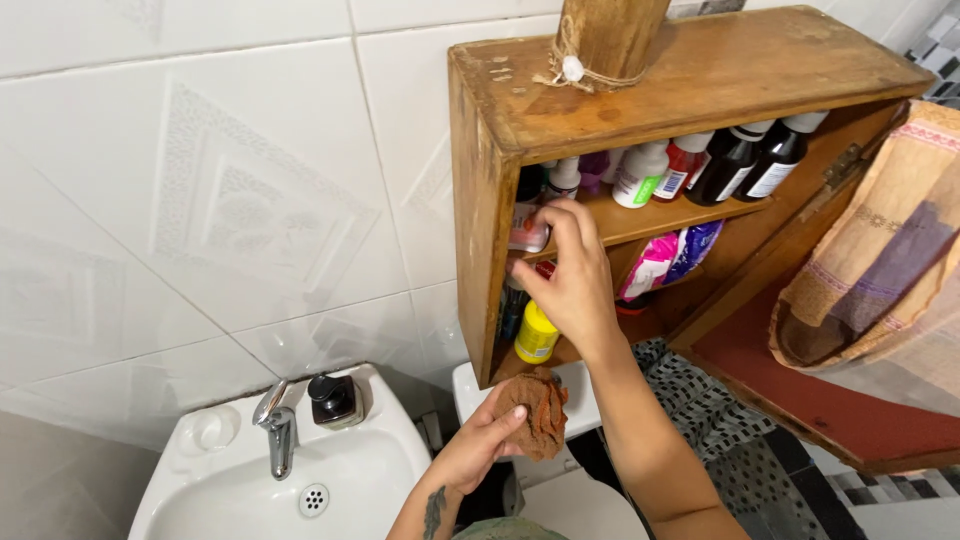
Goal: Organizing various hygiene and medicinal products inside a bathroom cabinet.
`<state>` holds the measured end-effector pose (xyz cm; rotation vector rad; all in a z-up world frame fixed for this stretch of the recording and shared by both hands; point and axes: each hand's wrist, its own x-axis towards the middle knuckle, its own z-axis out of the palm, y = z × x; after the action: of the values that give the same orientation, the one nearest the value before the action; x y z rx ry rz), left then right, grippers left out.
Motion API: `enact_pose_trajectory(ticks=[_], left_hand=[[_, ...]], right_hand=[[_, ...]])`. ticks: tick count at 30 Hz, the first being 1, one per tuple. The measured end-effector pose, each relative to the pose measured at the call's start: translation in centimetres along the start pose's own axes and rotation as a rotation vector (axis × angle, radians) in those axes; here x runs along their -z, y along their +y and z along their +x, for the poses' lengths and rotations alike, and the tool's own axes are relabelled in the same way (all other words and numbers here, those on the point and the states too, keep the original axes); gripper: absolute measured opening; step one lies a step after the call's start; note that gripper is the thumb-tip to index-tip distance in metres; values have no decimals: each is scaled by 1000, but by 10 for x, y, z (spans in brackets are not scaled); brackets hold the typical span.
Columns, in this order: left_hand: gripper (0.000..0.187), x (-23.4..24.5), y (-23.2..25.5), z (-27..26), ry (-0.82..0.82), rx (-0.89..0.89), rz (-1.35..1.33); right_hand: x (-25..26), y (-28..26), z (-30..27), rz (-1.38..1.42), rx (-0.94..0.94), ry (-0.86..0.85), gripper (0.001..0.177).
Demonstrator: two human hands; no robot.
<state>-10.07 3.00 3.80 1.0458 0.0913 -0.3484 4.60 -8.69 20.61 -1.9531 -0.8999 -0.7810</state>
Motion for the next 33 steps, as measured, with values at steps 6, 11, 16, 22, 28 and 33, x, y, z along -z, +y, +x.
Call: enact_pose_trajectory(ticks=[6, 11, 16, 22, 28, 33], left_hand=[[70, -1, -6, 7, -33, 18, -53], [71, -2, -6, 9, -22, 60, -28], [69, -10, 0, 8, -49, 62, -22], [63, -9, -3, 11, -67, 48, -33], [60, -5, 3, 15, -101, 37, -90], [62, -11, 1, 15, -112, 44, -93]], right_hand=[[2, 4, 2, -18, -61, -24, 61], [5, 10, -1, -138, 128, -110, 61], [7, 25, -7, -49, 203, -103, 52], [20, 36, -20, 160, 200, -11, 38], [98, 13, -1, -178, 213, 386, 30], [142, -1, 78, -193, 198, 472, 32]])
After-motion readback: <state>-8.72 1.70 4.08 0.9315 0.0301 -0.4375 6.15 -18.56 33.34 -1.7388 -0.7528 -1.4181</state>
